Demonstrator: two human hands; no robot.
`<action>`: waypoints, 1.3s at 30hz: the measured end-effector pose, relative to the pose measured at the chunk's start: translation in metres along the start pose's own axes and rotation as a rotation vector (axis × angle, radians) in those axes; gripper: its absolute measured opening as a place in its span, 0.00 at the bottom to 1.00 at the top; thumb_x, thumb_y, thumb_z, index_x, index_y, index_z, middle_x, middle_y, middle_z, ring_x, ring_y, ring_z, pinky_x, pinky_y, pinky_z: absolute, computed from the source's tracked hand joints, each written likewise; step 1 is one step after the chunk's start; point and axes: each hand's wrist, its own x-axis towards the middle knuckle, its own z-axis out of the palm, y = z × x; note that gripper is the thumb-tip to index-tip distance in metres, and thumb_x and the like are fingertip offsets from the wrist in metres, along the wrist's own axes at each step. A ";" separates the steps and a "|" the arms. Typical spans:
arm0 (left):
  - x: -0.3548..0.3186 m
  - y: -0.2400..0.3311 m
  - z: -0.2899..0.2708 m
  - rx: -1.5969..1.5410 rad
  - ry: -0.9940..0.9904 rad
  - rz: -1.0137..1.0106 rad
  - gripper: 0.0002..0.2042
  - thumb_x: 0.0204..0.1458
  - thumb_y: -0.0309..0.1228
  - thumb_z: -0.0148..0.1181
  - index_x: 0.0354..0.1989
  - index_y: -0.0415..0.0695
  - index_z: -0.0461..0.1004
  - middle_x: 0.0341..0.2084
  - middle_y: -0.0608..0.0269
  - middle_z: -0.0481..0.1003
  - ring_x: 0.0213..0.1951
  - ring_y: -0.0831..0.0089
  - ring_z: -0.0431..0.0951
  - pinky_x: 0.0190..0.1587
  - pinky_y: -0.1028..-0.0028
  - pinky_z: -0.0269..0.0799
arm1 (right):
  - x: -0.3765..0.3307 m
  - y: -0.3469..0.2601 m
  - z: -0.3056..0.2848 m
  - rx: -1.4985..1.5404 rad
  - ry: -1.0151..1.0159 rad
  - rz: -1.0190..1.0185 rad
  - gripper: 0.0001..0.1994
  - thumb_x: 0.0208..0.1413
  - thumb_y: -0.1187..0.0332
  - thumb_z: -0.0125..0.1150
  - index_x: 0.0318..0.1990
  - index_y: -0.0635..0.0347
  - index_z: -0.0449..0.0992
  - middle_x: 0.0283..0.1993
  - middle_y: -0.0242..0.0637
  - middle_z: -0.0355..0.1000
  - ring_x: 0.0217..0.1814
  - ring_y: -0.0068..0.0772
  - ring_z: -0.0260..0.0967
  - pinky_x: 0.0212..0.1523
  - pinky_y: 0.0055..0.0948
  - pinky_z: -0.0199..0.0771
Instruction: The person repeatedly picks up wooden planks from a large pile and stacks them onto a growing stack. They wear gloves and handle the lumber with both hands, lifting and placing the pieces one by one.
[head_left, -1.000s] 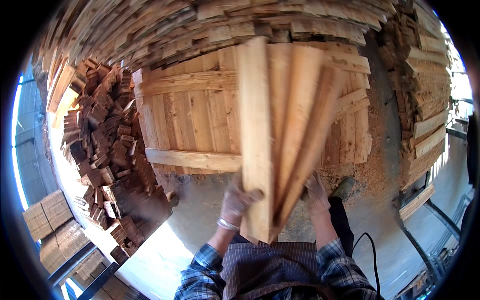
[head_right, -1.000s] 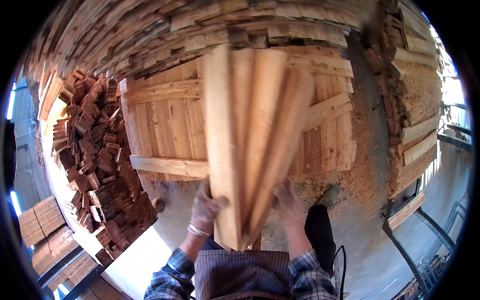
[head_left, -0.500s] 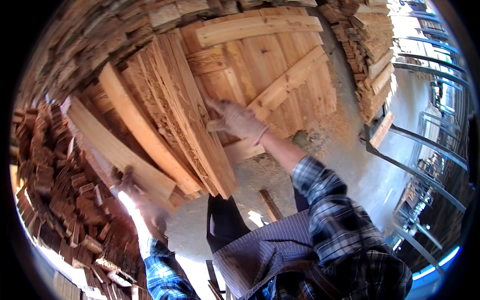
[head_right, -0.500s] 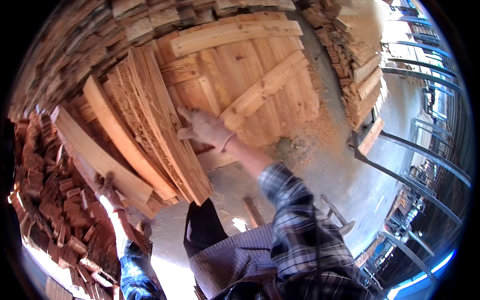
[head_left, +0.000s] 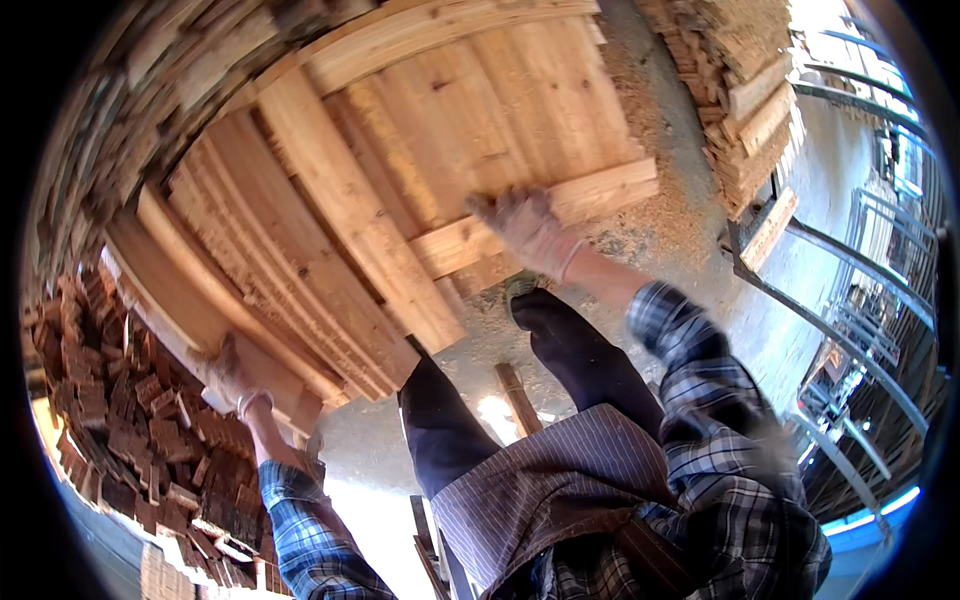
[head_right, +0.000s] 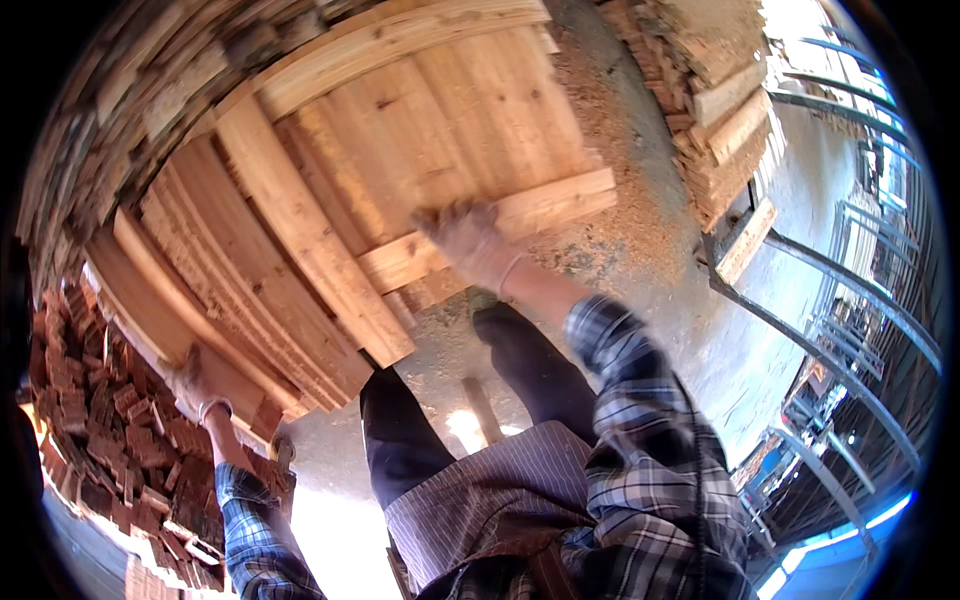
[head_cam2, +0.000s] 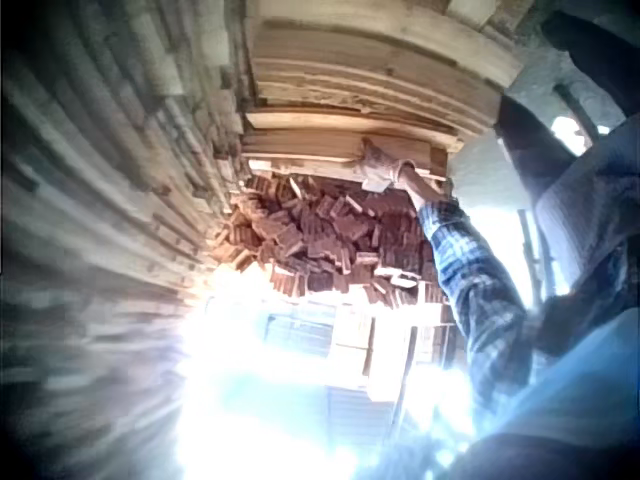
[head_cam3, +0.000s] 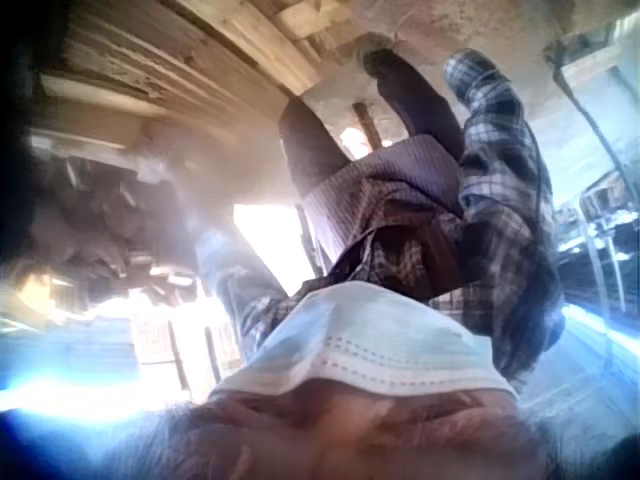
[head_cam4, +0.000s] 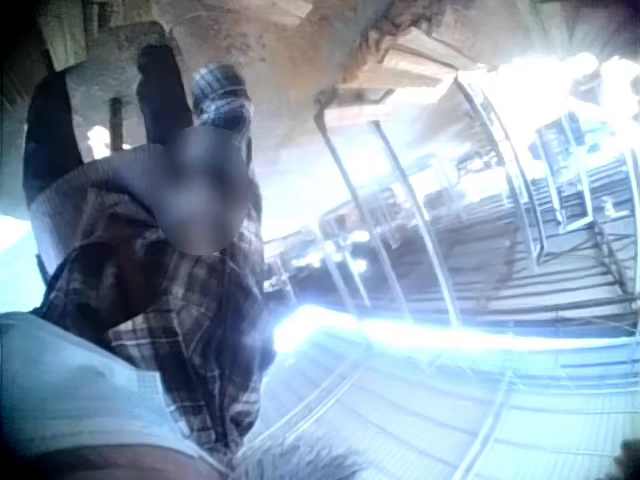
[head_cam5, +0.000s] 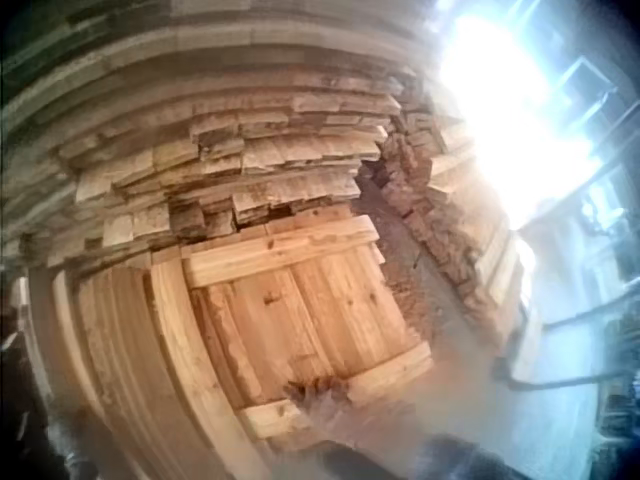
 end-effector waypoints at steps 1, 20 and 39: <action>0.017 -0.034 0.000 0.045 0.126 0.069 0.46 0.44 0.61 0.57 0.66 0.43 0.54 0.55 0.44 0.66 0.51 0.52 0.73 0.50 0.61 0.71 | 0.001 -0.009 0.000 0.092 -0.039 0.029 0.35 0.51 0.67 0.52 0.69 0.49 0.51 0.45 0.42 0.69 0.47 0.43 0.64 0.41 0.47 0.61; 0.044 -0.094 -0.004 -0.724 -0.128 0.154 0.31 0.46 0.34 0.69 0.59 0.38 0.64 0.40 0.57 0.75 0.36 0.71 0.74 0.40 0.73 0.73 | 0.041 -0.086 -0.041 0.796 0.307 0.222 0.45 0.43 0.50 0.67 0.68 0.53 0.53 0.54 0.53 0.66 0.52 0.48 0.65 0.52 0.52 0.67; 0.063 -0.080 -0.020 -0.399 -0.135 -0.365 0.52 0.35 0.55 0.71 0.68 0.49 0.49 0.61 0.53 0.62 0.60 0.60 0.62 0.59 0.64 0.64 | 0.113 -0.279 -0.157 0.290 0.309 0.435 0.58 0.35 0.43 0.71 0.70 0.61 0.42 0.52 0.64 0.62 0.46 0.49 0.67 0.47 0.41 0.74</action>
